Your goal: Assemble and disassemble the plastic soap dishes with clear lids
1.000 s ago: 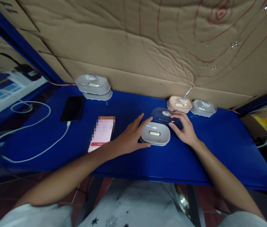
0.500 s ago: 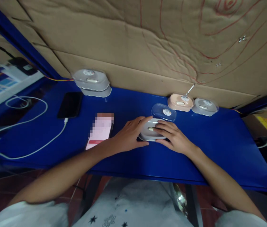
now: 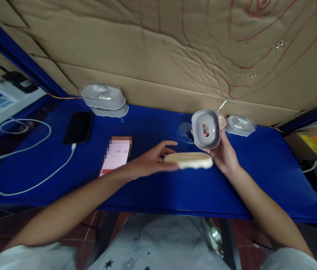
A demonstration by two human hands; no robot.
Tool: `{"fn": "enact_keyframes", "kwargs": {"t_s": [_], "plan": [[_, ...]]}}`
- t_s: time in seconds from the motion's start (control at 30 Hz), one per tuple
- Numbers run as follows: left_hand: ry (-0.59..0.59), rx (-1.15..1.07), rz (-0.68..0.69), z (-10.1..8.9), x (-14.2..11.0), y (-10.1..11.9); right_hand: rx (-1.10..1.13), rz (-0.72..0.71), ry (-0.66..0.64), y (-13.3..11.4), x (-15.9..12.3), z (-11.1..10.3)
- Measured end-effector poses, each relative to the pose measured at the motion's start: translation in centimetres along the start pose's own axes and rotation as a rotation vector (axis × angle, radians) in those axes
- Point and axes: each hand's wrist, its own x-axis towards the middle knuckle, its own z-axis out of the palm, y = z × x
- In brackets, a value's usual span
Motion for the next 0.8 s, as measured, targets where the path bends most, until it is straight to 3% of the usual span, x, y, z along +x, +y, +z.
{"fn": "enact_keyframes", "kwargs": {"t_s": [0.07, 0.13, 0.2, 0.27, 0.37, 0.47, 0.57, 0.63, 0.8], "plan": [[-0.072, -0.382, -0.045, -0.8, 0.2, 0.8, 0.040, 0.015, -0.004, -0.4, 0.4, -0.4], [-0.058, -0.517, -0.037, -1.5, 0.3, 1.2, 0.057, 0.023, 0.007, -0.4, 0.6, -0.6], [0.045, -0.400, -0.019, -1.6, 0.3, 1.1, 0.036, 0.009, 0.026, -0.2, 0.5, -0.5], [0.167, -0.128, 0.035, -1.1, 0.2, 0.4, -0.068, -0.060, 0.034, 0.3, 0.1, -0.2], [0.241, 0.156, 0.172, 0.1, 0.1, -1.1, -0.398, -0.317, -0.070, 0.7, -1.0, 0.2], [0.217, 0.053, 0.195, 0.9, 0.4, -2.2, -0.755, -0.655, -0.320, 0.6, -2.3, 0.8], [0.232, -0.091, 0.146, 1.0, 0.8, -2.5, -0.961, -0.872, -0.526, 0.5, -3.0, 1.2], [0.222, -0.143, 0.111, 0.9, 0.9, -2.3, -1.056, -0.934, -0.578, 0.5, -3.0, 1.4], [0.212, -0.287, -0.004, 0.9, 0.7, -1.2, -1.220, -0.996, -0.557, 0.3, -2.6, 0.9]]}}
